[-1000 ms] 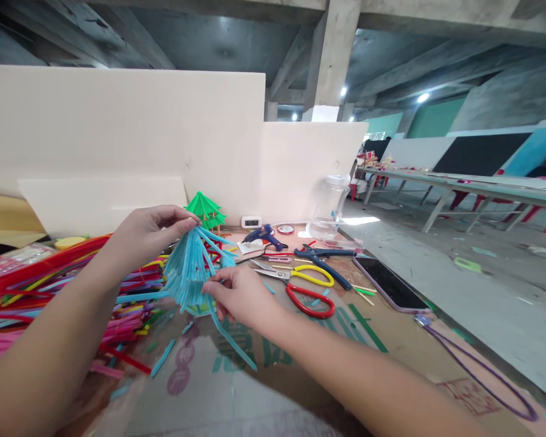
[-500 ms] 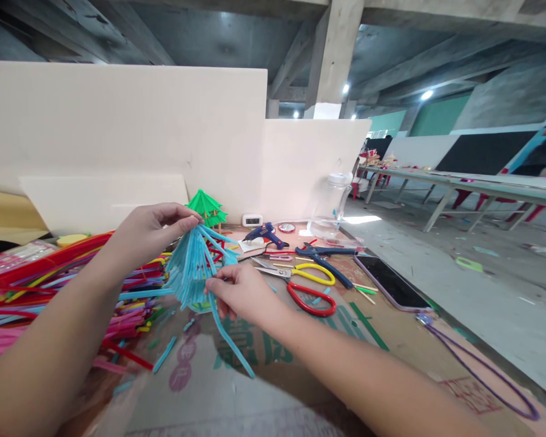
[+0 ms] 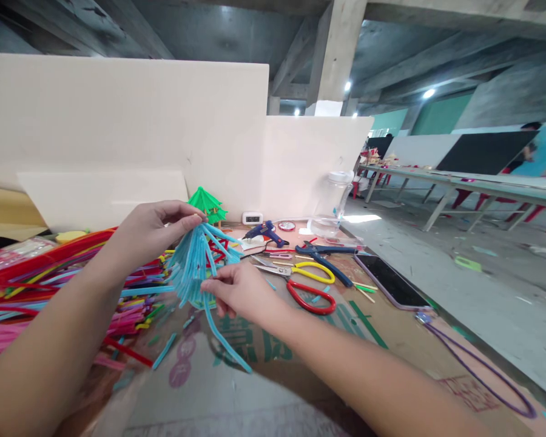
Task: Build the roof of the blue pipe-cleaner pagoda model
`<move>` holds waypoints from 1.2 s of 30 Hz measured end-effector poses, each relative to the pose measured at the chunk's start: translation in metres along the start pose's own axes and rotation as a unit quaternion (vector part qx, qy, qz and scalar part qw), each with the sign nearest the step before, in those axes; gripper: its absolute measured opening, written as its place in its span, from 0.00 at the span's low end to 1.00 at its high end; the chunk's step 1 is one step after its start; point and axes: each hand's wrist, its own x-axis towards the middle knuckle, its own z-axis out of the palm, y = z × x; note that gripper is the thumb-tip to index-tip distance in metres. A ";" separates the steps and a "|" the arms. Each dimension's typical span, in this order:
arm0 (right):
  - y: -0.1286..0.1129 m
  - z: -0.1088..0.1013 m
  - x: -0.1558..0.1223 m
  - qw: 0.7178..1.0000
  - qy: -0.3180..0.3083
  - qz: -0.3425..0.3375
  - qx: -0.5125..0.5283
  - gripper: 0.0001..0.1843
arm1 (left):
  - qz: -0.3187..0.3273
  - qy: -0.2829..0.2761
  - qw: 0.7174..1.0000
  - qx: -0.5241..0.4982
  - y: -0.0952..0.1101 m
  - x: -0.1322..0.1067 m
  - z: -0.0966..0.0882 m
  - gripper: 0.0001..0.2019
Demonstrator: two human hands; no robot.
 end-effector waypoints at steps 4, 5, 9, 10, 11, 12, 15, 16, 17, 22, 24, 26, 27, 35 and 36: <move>-0.005 -0.015 -0.003 0.991 0.023 -0.045 -0.121 0.19 | -0.020 0.007 0.999 -0.030 -0.006 0.003 0.004 0.17; -0.007 -0.020 -0.003 0.987 0.034 -0.059 -0.148 0.18 | -0.024 0.003 0.999 -0.038 -0.009 0.003 0.004 0.18; -0.013 -0.033 -0.005 0.970 0.092 -0.107 -0.198 0.16 | -0.024 -0.050 0.997 -0.049 -0.019 0.005 0.001 0.25; -0.014 -0.034 -0.004 0.966 0.109 -0.117 -0.203 0.14 | -0.023 -0.064 0.997 -0.044 -0.020 0.004 -0.001 0.27; -0.014 -0.034 -0.004 0.962 0.125 -0.129 -0.207 0.12 | -0.022 -0.079 0.996 -0.037 -0.021 0.003 -0.002 0.29; -0.015 -0.034 -0.003 0.957 0.141 -0.142 -0.212 0.10 | -0.020 -0.090 0.995 -0.030 -0.021 0.002 -0.003 0.31; -0.013 -0.032 -0.002 0.934 0.176 -0.203 -0.236 0.05 | -0.003 -0.116 0.993 -0.012 -0.018 -0.001 -0.004 0.34; -0.011 -0.031 -0.002 0.923 0.185 -0.229 -0.249 0.06 | 0.004 -0.122 0.992 -0.009 -0.017 -0.002 -0.003 0.34; -0.010 -0.030 -0.002 0.910 0.190 -0.256 -0.265 0.07 | 0.009 -0.125 0.992 -0.007 -0.016 -0.003 -0.002 0.34; -0.001 -0.029 -0.003 0.797 0.211 -0.402 -0.398 0.13 | 0.016 -0.120 0.992 -0.014 -0.016 -0.003 0.006 0.32; 0.002 -0.029 -0.003 0.752 0.221 -0.444 -0.434 0.13 | 0.024 -0.114 0.993 -0.013 -0.017 -0.003 0.009 0.30; 0.003 -0.029 -0.003 0.736 0.230 -0.459 -0.441 0.13 | 0.034 -0.107 0.994 -0.010 -0.017 -0.003 0.010 0.28; 0.003 -0.028 -0.002 0.736 0.237 -0.457 -0.439 0.12 | 0.037 -0.106 0.994 -0.009 -0.016 -0.003 0.010 0.28; 0.002 -0.028 -0.002 0.740 0.246 -0.444 -0.441 0.13 | 0.028 -0.118 0.992 -0.013 -0.013 -0.003 0.008 0.28; 0.002 -0.028 -0.003 0.740 0.243 -0.442 -0.445 0.13 | 0.030 -0.118 0.993 -0.010 -0.013 -0.003 0.008 0.27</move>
